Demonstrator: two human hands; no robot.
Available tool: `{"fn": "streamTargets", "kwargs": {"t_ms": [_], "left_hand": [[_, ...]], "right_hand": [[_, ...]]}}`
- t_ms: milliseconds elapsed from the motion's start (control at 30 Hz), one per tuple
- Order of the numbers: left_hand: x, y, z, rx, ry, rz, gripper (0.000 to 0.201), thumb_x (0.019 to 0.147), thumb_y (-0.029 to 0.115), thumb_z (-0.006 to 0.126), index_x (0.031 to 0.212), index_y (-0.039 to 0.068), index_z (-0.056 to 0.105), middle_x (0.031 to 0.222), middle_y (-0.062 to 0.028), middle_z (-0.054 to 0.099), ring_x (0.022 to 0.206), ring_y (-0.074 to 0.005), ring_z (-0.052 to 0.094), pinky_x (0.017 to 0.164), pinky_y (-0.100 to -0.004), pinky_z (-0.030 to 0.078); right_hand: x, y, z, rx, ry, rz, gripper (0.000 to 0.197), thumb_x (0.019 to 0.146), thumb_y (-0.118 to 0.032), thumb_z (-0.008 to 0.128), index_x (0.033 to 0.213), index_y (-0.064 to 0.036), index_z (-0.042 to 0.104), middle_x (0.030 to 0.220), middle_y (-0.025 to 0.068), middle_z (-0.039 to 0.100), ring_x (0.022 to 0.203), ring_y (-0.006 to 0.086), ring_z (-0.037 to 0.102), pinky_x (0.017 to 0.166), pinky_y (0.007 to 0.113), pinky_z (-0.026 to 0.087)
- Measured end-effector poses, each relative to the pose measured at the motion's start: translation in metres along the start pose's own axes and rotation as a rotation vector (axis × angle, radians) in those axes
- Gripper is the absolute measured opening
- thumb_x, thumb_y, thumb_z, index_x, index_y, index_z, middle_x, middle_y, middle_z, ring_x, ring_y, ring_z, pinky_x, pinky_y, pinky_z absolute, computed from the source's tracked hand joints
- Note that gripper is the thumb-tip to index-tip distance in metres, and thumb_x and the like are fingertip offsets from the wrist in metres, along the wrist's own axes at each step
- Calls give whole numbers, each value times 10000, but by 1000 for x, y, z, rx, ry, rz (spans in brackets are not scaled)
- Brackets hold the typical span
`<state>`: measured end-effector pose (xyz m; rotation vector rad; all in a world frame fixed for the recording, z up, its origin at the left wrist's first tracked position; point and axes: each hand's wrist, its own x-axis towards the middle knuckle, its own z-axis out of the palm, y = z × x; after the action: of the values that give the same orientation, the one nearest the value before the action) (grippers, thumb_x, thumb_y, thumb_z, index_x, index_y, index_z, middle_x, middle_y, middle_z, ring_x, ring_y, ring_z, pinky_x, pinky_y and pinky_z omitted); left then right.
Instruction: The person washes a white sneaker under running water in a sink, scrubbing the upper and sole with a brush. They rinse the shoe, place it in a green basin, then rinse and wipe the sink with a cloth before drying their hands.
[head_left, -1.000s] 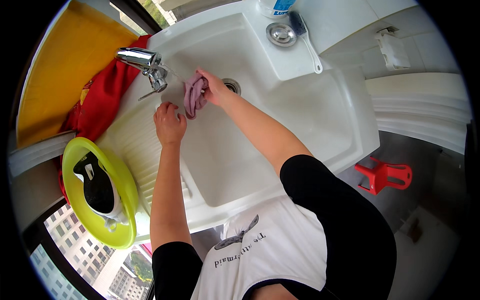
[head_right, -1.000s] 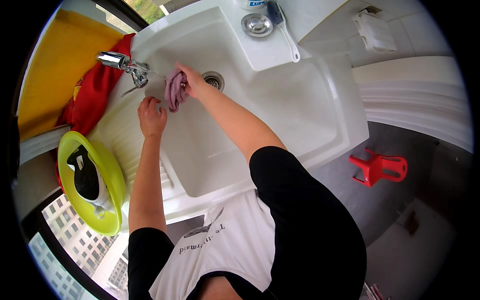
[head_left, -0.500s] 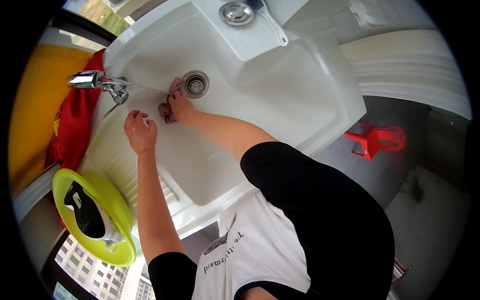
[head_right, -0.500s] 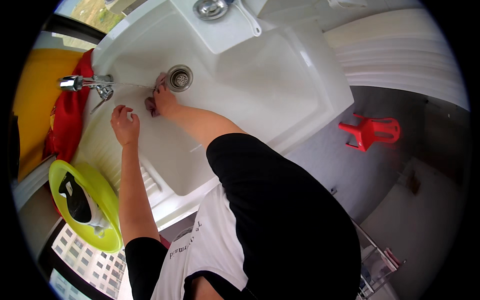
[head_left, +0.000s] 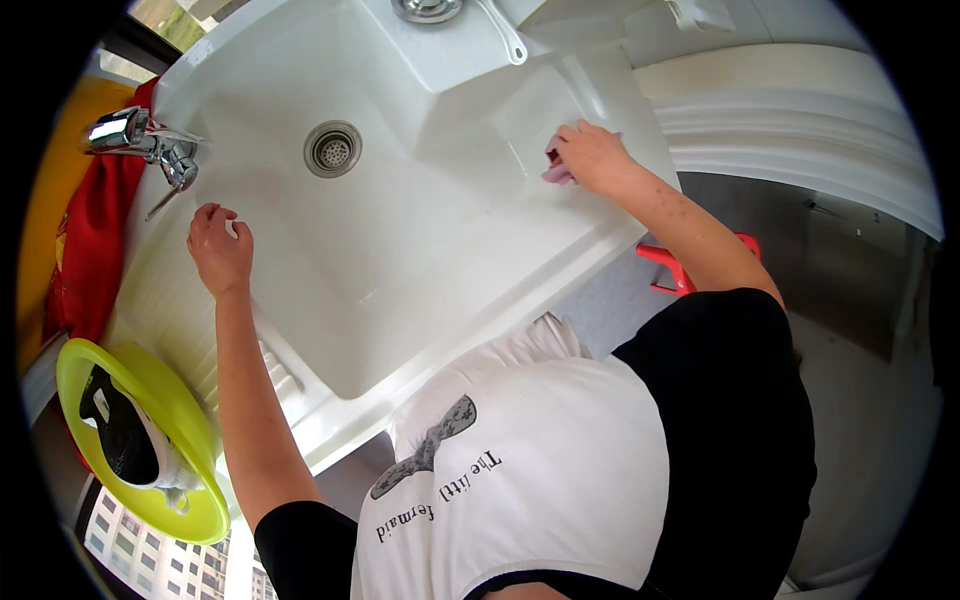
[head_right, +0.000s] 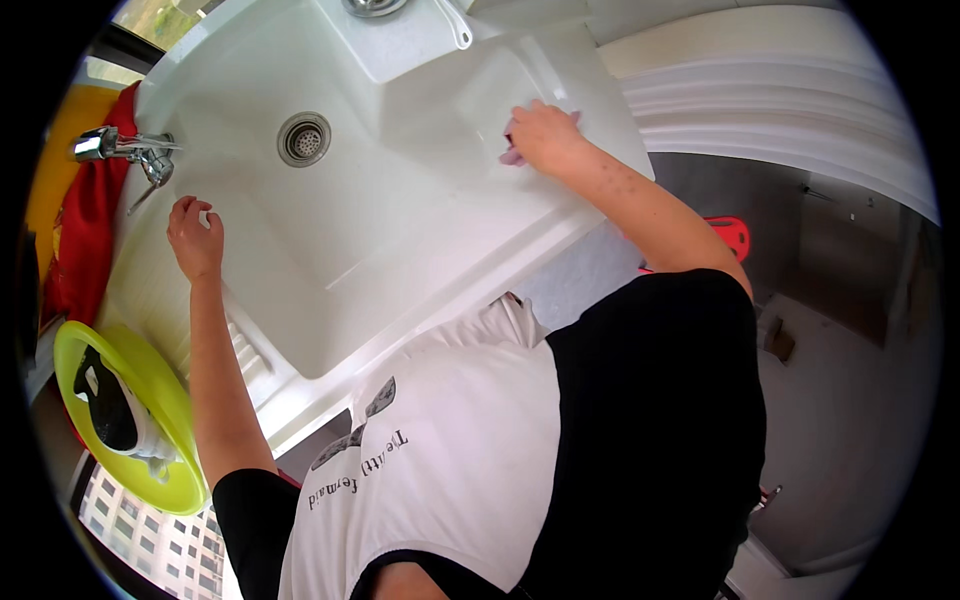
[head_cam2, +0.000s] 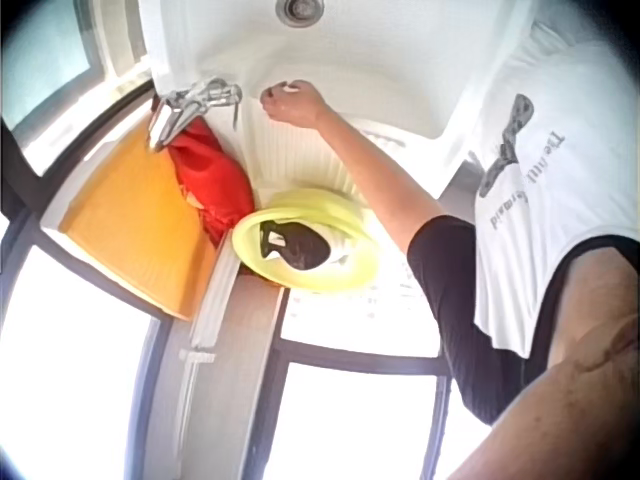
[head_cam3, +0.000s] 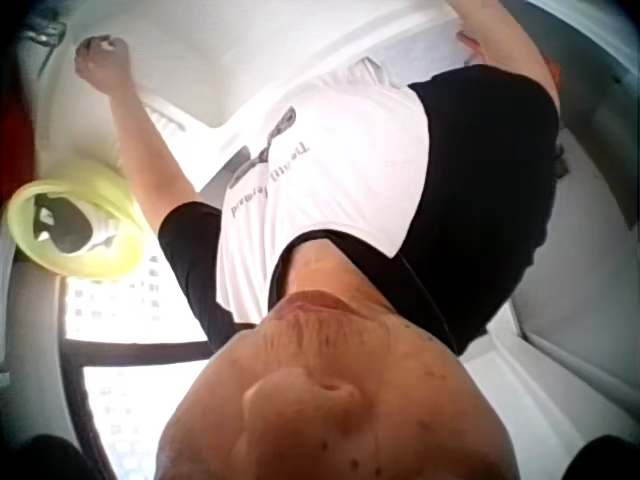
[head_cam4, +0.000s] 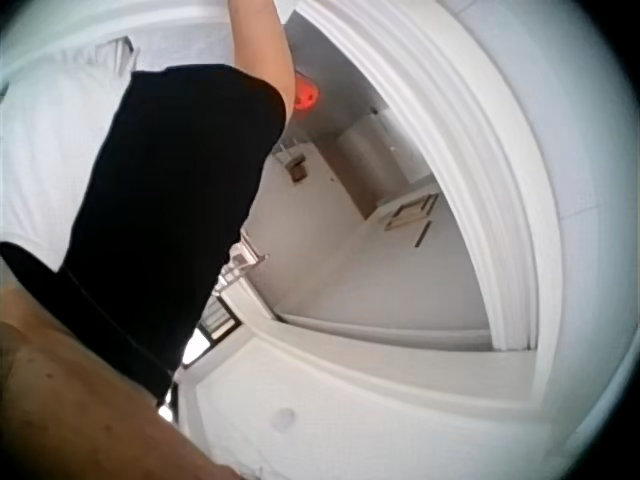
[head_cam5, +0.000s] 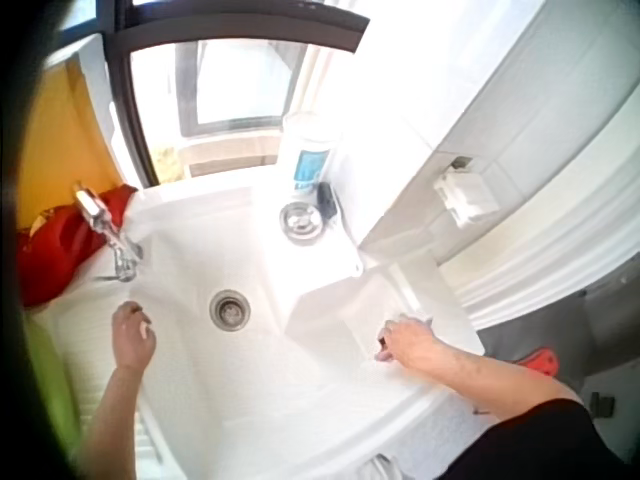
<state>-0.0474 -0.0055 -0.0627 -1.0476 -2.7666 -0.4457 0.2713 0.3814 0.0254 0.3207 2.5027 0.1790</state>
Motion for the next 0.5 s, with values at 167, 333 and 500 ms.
{"fn": "streamTargets", "kwargs": {"t_ms": [167, 333, 500], "left_hand": [[-3, -5, 6, -29, 29, 27, 77, 721, 73, 572, 789, 79, 609, 1048, -55, 575, 991, -240, 542, 868, -404, 422], [-1, -4, 3, -30, 36, 18, 69, 715, 75, 579, 778, 79, 609, 1040, -58, 579, 986, -242, 544, 858, -405, 426], [1, 2, 2, -11, 33, 9, 61, 711, 77, 583, 767, 79, 610, 1035, -60, 582, 979, -245, 545, 855, -406, 427]], "right_hand": [[-2, 5, 102, -359, -234, -342, 162, 765, -176, 635, 899, -143, 720, 1035, 80, 633, 975, 257, 556, 743, 346, 471], [72, -34, 137, 304, -412, -114, 222, 751, -230, 630, 888, -71, 702, 961, 154, 659, 916, 287, 611, 767, 372, 482], [109, -129, 144, 441, -440, -238, 260, 697, -251, 637, 836, -37, 685, 868, 165, 677, 824, 316, 647, 743, 392, 506]]}}
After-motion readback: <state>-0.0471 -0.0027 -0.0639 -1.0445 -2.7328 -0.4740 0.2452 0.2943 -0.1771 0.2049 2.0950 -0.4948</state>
